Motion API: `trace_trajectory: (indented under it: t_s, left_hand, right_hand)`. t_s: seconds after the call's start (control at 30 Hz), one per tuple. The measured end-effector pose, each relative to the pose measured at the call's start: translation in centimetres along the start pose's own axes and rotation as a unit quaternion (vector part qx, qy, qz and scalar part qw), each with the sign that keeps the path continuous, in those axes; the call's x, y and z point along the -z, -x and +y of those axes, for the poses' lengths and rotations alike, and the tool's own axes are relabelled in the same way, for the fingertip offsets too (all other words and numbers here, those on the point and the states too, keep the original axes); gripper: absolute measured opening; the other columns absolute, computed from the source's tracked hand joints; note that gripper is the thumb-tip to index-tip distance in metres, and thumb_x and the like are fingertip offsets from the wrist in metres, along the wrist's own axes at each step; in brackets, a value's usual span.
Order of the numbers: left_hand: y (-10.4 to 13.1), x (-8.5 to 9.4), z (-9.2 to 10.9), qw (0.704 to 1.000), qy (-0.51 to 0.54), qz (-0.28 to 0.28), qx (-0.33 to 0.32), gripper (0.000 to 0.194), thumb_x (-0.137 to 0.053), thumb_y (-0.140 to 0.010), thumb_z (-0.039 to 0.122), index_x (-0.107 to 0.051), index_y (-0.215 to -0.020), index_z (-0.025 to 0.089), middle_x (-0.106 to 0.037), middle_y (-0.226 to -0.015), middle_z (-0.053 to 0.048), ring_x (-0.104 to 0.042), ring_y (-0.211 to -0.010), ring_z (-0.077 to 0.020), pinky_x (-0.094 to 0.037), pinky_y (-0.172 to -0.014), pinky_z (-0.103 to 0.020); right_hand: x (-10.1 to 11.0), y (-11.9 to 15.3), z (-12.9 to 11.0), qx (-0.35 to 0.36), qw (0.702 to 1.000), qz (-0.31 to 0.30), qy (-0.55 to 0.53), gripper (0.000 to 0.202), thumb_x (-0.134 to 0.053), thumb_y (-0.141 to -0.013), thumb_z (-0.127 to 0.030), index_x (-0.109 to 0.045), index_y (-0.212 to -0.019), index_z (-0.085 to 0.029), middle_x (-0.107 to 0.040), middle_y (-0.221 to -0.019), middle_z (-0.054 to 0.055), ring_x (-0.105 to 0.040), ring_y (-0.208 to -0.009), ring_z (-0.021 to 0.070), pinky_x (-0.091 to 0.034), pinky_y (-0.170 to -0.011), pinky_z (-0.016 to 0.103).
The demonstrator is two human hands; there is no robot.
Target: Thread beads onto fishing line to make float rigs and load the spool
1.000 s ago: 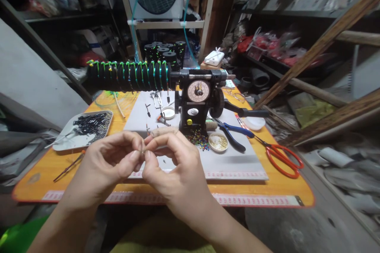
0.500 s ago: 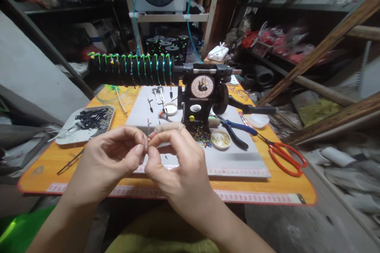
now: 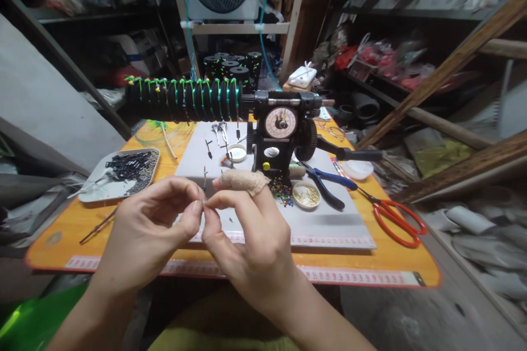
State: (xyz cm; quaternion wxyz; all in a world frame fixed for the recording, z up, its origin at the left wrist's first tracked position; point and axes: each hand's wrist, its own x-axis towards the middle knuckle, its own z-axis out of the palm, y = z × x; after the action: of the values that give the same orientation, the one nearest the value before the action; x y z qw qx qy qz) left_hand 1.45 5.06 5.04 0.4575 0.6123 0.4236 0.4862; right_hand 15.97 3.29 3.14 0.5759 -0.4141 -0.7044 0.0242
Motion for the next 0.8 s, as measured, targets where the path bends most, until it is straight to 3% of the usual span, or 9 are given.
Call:
trace_trajectory:
  t_s: [0.4, 0.8]
  left_hand:
    - [0.07, -0.08, -0.24, 0.999, -0.032, -0.007, -0.027, 0.013, -0.063, -0.079, 0.008, -0.061, -0.076, 0.020, -0.061, -0.071, 0.006, -0.057, -0.066, -0.0049, -0.048, -0.062, -0.009]
    - [0.08, -0.15, -0.27, 1.000, 0.011, -0.020, -0.014, 0.013, -0.063, -0.079, 0.008, -0.062, -0.076, 0.021, -0.062, -0.071, 0.007, -0.058, -0.065, -0.0040, -0.048, -0.062, -0.008]
  right_hand:
    - [0.14, -0.10, 0.33, -0.029, 0.999, -0.012, -0.015, 0.014, -0.064, -0.081, -0.003, -0.065, -0.088, -0.015, -0.064, -0.096, 0.006, -0.062, -0.096, 0.0134, -0.052, -0.085, 0.025]
    - [0.29, -0.38, 0.45, -0.016, 0.999, -0.027, -0.014, 0.011, -0.063, -0.082, -0.005, -0.064, -0.089, -0.014, -0.062, -0.097, 0.007, -0.062, -0.094, 0.0130, -0.053, -0.083, 0.022]
